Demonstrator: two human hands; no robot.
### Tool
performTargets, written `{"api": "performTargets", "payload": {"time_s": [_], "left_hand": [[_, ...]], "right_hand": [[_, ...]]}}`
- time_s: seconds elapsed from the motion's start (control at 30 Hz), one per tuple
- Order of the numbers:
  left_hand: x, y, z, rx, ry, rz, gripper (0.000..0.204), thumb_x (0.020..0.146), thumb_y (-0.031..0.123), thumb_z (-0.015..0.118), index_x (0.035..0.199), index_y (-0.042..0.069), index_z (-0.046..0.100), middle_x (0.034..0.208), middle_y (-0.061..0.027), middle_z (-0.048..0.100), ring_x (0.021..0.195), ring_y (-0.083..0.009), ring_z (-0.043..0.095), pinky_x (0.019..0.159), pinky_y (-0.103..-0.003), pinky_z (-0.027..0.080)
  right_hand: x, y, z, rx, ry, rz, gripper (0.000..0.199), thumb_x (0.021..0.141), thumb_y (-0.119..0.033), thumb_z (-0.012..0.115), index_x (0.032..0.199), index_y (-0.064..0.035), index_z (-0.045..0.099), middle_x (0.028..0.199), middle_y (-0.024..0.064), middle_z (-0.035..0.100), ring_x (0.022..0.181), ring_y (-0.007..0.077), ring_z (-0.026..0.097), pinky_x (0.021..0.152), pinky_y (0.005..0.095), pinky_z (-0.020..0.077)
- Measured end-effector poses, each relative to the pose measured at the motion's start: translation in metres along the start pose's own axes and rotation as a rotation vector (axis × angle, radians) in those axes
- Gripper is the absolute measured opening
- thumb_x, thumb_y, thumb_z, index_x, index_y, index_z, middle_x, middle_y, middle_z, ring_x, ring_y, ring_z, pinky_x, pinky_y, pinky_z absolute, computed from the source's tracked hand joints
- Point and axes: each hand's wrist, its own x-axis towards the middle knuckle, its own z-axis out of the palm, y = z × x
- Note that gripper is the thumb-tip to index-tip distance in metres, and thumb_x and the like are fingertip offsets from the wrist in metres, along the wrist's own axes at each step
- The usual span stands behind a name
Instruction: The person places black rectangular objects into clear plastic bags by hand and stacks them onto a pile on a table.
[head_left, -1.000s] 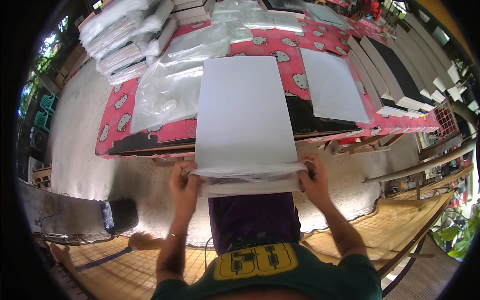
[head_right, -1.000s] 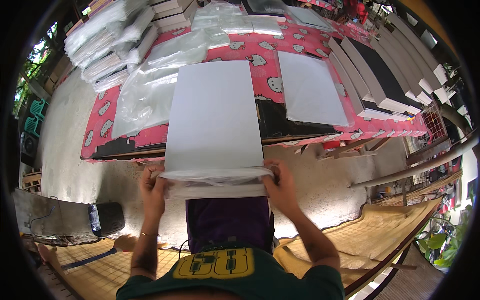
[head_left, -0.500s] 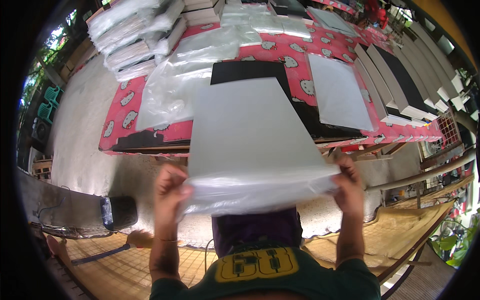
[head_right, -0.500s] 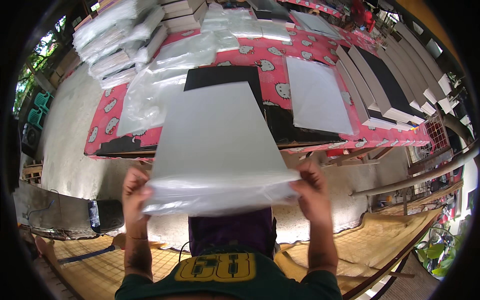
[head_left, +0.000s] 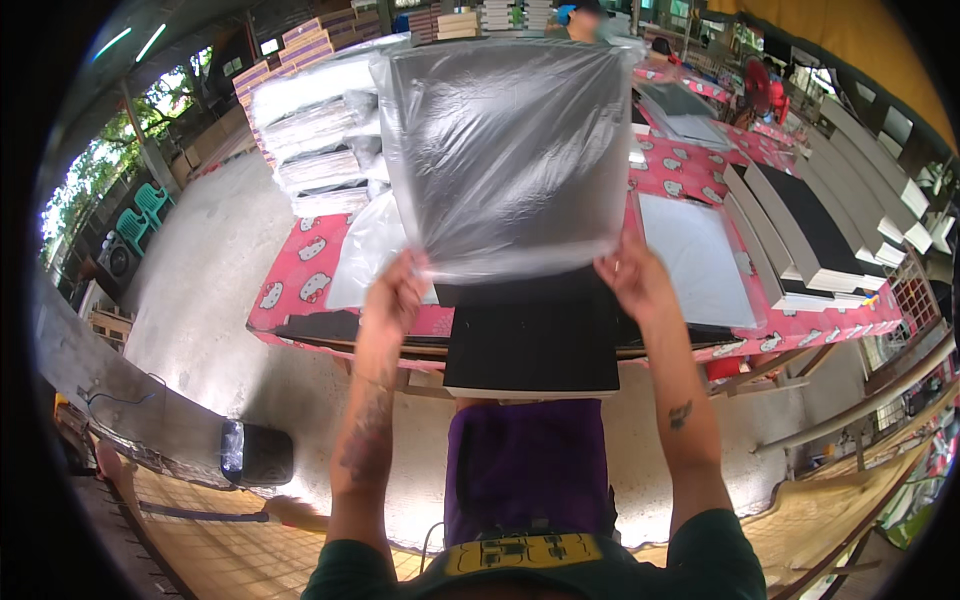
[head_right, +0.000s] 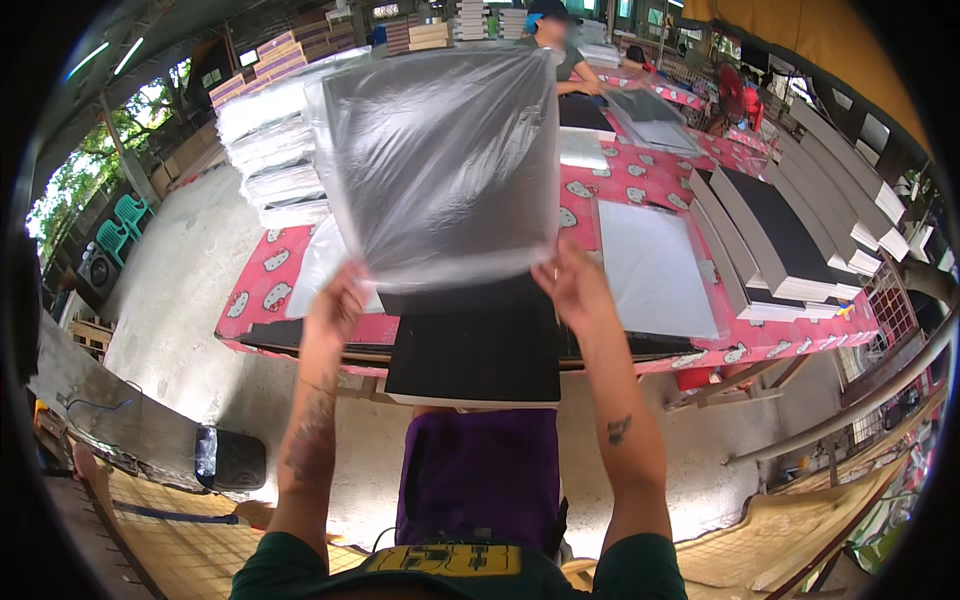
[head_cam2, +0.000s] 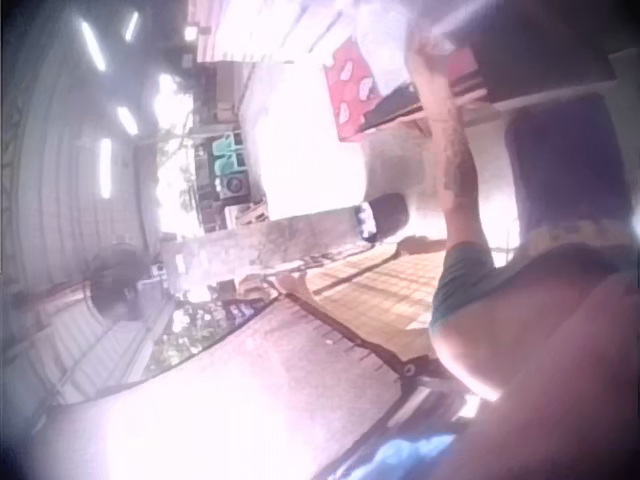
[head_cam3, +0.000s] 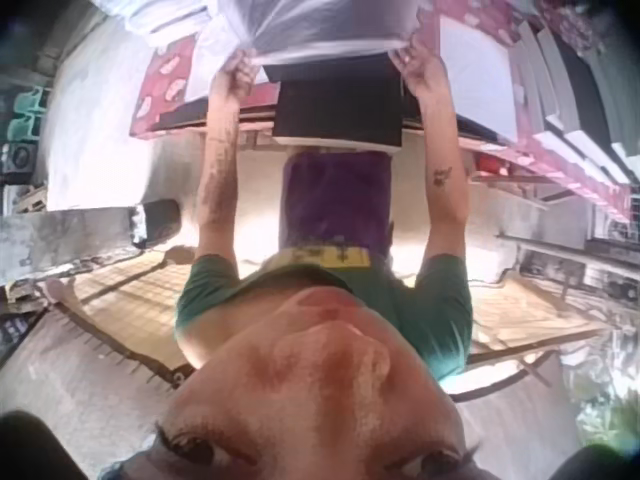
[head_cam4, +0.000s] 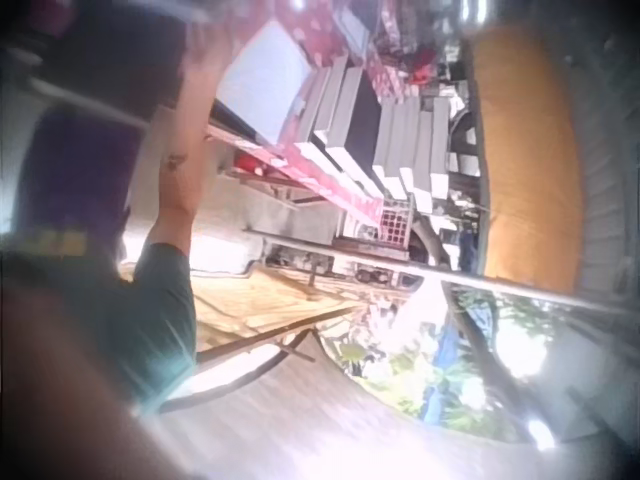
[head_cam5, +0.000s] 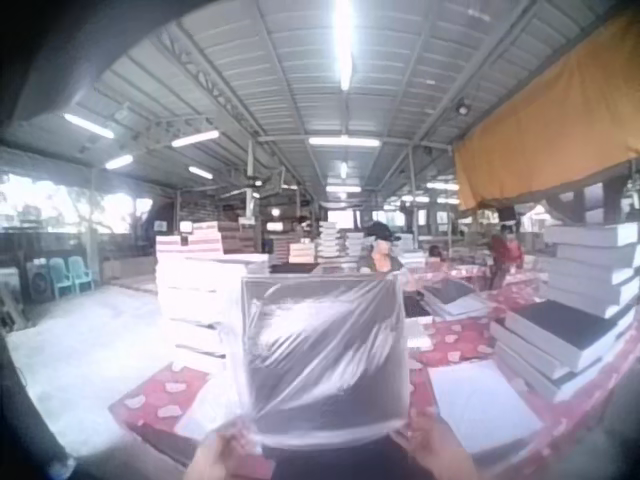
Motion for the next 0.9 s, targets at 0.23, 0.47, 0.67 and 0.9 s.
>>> {"api": "performTargets", "payload": {"time_s": [0.23,0.47,0.67,0.9], "left_hand": [[0.006,-0.030,0.012,0.807,0.324,0.237,0.060,0.083,0.030,0.070,0.128,-0.003,0.049,0.114,-0.0088,0.060,0.098,-0.0183,0.057,0.084,-0.029,0.043],[0.059,-0.075,0.114,0.465,0.059,0.303,0.018,0.088,0.003,0.061,0.105,0.000,0.057,0.095,-0.0055,0.063,0.084,-0.0139,0.057,0.078,-0.028,0.045],[0.071,-0.184,0.195,0.400,0.006,0.301,0.008,0.089,0.005,0.060,0.094,0.002,0.055,0.089,-0.0046,0.060,0.083,-0.0129,0.055,0.077,-0.027,0.044],[0.034,-0.287,0.201,0.465,-0.080,-0.423,0.023,0.095,0.021,0.052,0.091,-0.001,0.053,0.082,-0.0127,0.059,0.068,-0.0223,0.061,0.057,-0.035,0.052]], "right_hand": [[-0.006,0.040,-0.023,-0.682,0.202,-0.237,0.026,0.090,-0.022,0.063,0.109,-0.0044,0.060,0.095,0.0013,0.061,0.090,0.0136,0.056,0.087,0.0319,0.0419],[-0.003,-0.004,-0.033,-0.251,0.127,-0.291,0.033,0.091,-0.029,0.062,0.114,-0.0055,0.057,0.098,0.0028,0.061,0.097,0.0169,0.057,0.087,0.0372,0.0448],[-0.028,-0.051,-0.041,0.310,0.444,-0.607,0.049,0.092,-0.040,0.057,0.125,-0.0057,0.046,0.116,0.0123,0.055,0.109,0.0272,0.053,0.095,0.0451,0.0442],[-0.024,-0.095,-0.123,0.120,0.856,-0.972,0.061,0.087,-0.001,0.058,0.141,-0.0076,0.032,0.132,0.0135,0.043,0.113,0.0245,0.050,0.093,0.0378,0.0441]]}}
